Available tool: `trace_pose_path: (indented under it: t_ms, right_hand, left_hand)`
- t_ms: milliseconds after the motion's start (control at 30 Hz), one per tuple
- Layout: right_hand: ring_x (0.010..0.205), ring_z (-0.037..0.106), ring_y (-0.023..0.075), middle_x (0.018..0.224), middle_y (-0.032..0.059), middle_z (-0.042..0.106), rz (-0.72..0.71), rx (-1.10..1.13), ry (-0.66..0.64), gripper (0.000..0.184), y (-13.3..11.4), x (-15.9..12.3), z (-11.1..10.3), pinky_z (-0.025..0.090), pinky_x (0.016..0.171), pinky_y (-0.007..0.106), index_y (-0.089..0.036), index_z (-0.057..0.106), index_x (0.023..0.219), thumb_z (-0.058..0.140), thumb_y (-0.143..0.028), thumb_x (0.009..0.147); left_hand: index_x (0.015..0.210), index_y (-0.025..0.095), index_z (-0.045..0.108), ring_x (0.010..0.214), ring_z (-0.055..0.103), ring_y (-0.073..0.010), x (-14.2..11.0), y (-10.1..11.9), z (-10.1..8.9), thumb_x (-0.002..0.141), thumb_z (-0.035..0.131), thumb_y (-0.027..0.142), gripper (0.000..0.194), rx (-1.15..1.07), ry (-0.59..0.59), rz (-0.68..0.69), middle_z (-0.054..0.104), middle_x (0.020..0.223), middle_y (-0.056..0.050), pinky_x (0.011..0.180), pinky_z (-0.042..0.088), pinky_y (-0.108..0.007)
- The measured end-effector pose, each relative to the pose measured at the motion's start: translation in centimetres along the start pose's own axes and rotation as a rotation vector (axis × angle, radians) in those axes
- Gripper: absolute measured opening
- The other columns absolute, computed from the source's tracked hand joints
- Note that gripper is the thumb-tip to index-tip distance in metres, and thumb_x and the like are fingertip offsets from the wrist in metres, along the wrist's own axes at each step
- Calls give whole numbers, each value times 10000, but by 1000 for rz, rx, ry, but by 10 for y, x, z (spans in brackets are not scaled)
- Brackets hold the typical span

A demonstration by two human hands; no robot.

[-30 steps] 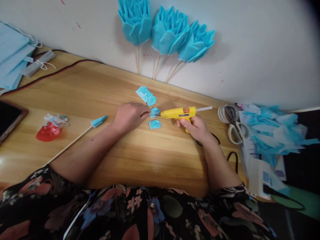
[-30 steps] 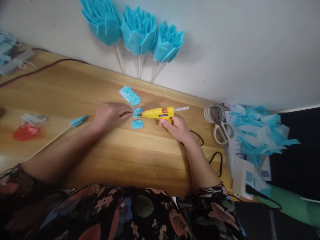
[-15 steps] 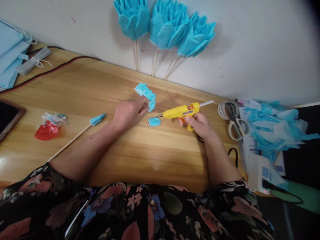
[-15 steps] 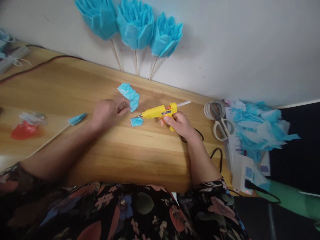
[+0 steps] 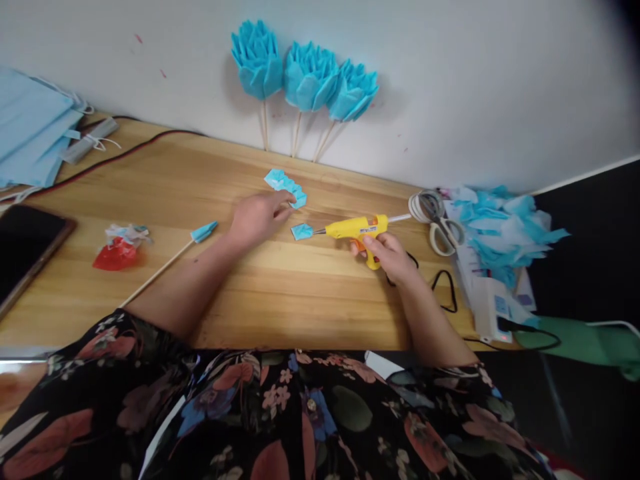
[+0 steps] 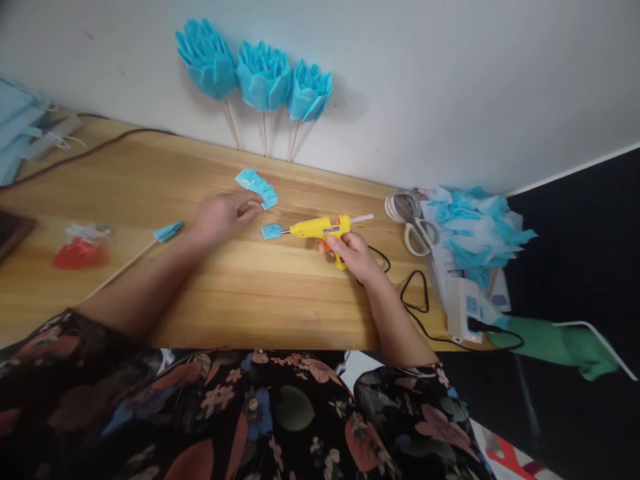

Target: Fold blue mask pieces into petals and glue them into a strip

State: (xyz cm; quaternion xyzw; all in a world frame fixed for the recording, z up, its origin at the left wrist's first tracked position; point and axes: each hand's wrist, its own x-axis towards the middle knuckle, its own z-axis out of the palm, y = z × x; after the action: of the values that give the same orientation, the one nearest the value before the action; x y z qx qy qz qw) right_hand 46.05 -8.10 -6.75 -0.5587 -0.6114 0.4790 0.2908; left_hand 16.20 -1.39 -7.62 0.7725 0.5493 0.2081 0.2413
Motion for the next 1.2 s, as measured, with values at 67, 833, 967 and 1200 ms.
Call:
trace_pose_path:
  t_ms: [67,833,967,1200]
  right_hand:
    - [621,517,136,700,40,631,0,14,57,608,2,-13,7,417,576,269,-185,672,714,591,-776,835]
    - [665,544,166,713,28,624,-80,-221,335,410,2,-33,64,433,693,307,-210,644,715,512,-537,923]
    - [631,520,164,681,21,600,-72,-258,339,409,-2,-33,67,416,666,307,-214,623,709,499,-547,912]
    - [674,571,183,727,54,661,-36,-309,328,404,-8,-31,72,427,680,315,-212,596,710,497,-566,878]
  left_hand:
    - [1022,208,742,755,624,-160,2,-6,2,953,498,371,302,-103,30,22,759,876,-40,658,385,-264]
    - [1039,260,772,898,679,-216,-4,7,-4,935,608,389,234,174,-192,29,783,983,-43,676,364,-293]
    - [1038,269,774,943,686,-228,-5,10,-5,935,605,372,223,195,-195,35,787,1018,-43,694,377,-295]
    - [1025,266,776,944,685,-233,-3,4,0,924,612,373,220,180,-178,46,785,1007,-43,722,392,-301]
